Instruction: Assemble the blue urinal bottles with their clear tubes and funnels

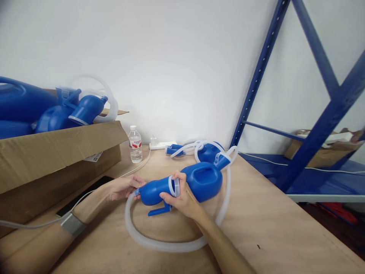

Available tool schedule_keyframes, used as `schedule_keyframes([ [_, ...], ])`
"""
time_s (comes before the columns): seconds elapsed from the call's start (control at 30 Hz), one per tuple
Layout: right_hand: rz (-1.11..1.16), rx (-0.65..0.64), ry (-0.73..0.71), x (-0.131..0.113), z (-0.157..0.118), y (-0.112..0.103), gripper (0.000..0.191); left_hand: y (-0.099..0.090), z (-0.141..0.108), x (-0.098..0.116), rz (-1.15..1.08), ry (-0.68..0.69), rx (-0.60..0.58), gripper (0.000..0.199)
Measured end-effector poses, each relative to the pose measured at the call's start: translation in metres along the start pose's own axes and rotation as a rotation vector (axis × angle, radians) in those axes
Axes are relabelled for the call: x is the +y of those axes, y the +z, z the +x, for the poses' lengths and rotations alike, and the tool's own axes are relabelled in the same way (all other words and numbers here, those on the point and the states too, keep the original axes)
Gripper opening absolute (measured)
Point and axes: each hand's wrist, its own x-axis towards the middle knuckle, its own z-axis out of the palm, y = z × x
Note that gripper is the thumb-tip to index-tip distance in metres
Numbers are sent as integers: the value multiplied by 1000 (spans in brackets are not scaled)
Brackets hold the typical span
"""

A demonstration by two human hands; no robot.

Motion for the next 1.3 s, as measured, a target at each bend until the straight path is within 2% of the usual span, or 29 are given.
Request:
schedule_keyframes([
  [0.1,47,110,62,-1,5,4,57,5,4,0,11,60,109,37],
  [0.23,157,198,177,-7,11,9,67,14,5,7,90,234,279,50],
  [0.33,300,123,308,-8,15,8,67,14,0,14,241,292,304,66],
  [0.4,334,16,403,-4,17,5,55,11,-3,17,293,287,311,72],
  [0.47,199,-34,399,2,18,1,43,6,-3,17,303,288,378,76],
  [0.57,-213,-10,244,17,17,-5,30,0,0,15,301,306,473,78],
  [0.67,-440,14,164,30,15,-10,35,-5,4,12,279,297,522,75],
  [0.8,-525,56,109,29,14,-12,33,-10,8,10,235,272,524,76],
  [0.93,-353,5,-14,11,17,-4,27,-8,12,6,282,311,523,73],
  [1.07,-202,94,47,2,22,5,22,4,12,1,372,433,513,64],
  [1.2,-83,133,101,1,23,5,43,15,9,2,420,452,453,59],
  [1.3,33,117,141,0,24,2,48,15,6,3,397,453,393,55],
])
